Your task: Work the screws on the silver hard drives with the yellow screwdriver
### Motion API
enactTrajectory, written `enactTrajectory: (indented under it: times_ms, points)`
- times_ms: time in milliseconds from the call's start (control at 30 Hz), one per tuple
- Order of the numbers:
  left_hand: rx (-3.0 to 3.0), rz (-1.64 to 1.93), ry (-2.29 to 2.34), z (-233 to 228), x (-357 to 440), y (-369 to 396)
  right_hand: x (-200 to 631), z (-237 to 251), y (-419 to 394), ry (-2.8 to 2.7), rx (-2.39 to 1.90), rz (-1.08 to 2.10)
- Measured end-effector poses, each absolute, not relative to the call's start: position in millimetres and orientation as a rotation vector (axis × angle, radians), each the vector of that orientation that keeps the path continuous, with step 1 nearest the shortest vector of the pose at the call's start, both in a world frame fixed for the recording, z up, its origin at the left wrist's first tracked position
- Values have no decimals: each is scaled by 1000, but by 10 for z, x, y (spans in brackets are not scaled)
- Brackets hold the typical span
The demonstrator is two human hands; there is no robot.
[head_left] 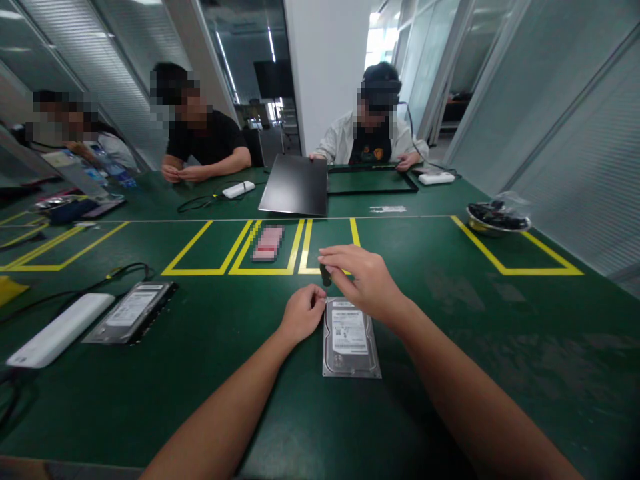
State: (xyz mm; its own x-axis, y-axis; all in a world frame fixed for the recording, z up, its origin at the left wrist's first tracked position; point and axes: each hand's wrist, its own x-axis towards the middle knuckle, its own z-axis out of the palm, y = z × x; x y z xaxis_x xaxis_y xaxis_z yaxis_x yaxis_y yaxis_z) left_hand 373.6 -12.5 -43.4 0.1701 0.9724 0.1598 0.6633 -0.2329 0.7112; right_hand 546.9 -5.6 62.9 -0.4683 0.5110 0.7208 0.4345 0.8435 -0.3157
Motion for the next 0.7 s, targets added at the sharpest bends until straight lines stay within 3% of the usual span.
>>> enactTrajectory:
  times_ms: [700]
  points:
    - [2012,830,1526,-427,3727,-146,5449,658,-73,-2104,-719,181]
